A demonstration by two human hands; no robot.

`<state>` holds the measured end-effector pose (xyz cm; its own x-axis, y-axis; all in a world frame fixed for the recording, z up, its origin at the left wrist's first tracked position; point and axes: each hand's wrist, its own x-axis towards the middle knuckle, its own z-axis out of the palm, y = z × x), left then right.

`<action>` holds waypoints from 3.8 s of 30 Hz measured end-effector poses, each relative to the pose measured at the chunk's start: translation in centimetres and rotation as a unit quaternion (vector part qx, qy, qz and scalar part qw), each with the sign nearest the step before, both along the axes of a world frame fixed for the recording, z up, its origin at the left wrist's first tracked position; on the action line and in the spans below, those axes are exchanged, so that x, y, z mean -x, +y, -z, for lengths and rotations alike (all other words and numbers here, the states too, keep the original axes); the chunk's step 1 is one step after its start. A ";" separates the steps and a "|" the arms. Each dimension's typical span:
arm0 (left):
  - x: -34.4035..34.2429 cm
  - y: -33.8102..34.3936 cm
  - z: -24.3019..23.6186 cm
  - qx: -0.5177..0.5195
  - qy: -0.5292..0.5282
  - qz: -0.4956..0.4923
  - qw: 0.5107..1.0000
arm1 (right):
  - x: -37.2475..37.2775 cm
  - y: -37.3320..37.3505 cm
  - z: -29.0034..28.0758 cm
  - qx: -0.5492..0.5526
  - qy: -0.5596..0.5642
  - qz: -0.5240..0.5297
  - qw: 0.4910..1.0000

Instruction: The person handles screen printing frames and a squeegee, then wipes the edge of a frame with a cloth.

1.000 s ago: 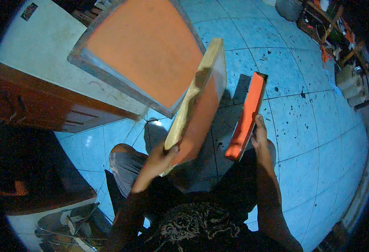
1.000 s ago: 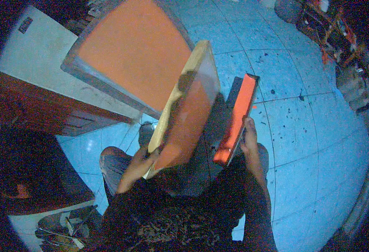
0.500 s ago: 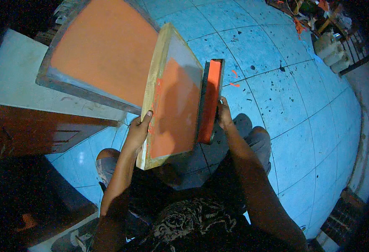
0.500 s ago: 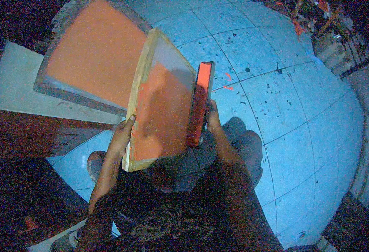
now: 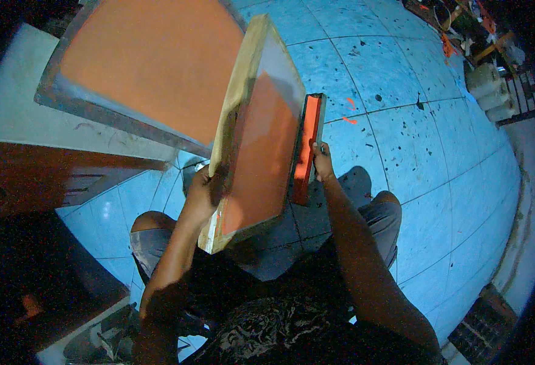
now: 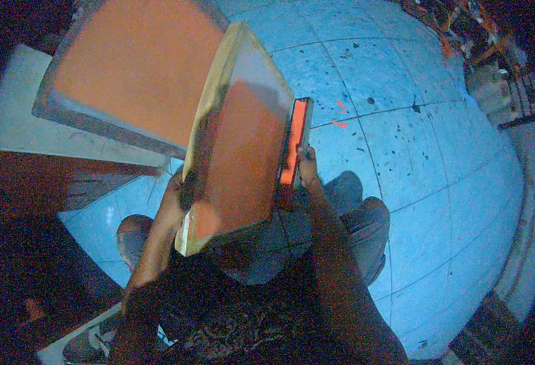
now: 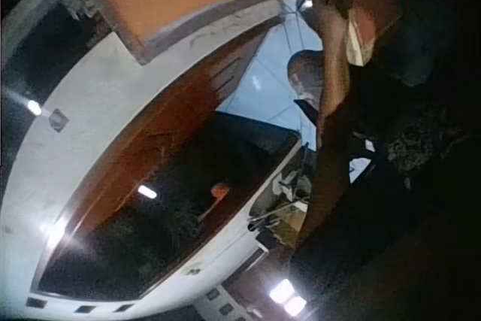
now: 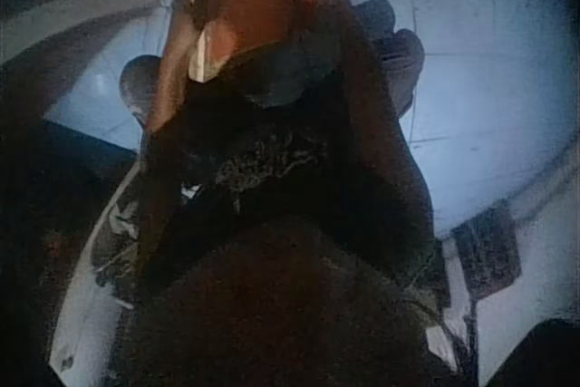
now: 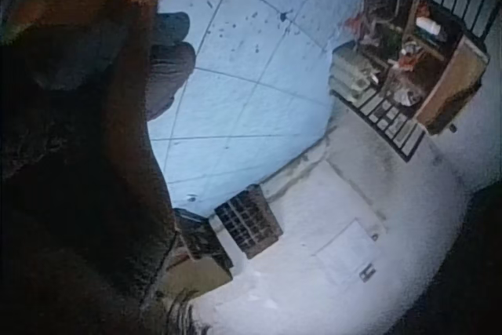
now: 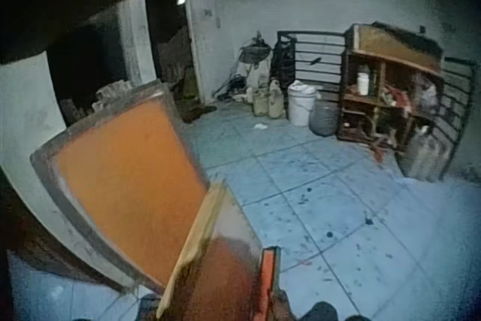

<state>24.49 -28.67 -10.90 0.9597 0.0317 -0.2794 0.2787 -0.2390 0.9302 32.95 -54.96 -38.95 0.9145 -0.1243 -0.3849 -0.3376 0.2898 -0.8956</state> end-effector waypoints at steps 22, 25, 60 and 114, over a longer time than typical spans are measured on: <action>0.6 2.5 2.2 -0.078 0.080 -0.019 0.994 | -1.8 -1.7 -0.9 -0.015 -0.062 0.002 0.998; 0.6 2.9 2.7 -0.112 0.063 0.015 0.992 | -1.6 -1.6 -1.0 -0.034 -0.072 -0.006 0.997; -0.5 7.5 3.3 -0.186 0.057 -0.050 0.980 | -1.2 3.7 -7.0 0.390 -0.038 -0.051 0.919; 0.8 9.2 4.6 -0.288 -0.087 0.002 0.954 | -1.9 3.3 -4.3 0.429 -0.063 -0.067 0.899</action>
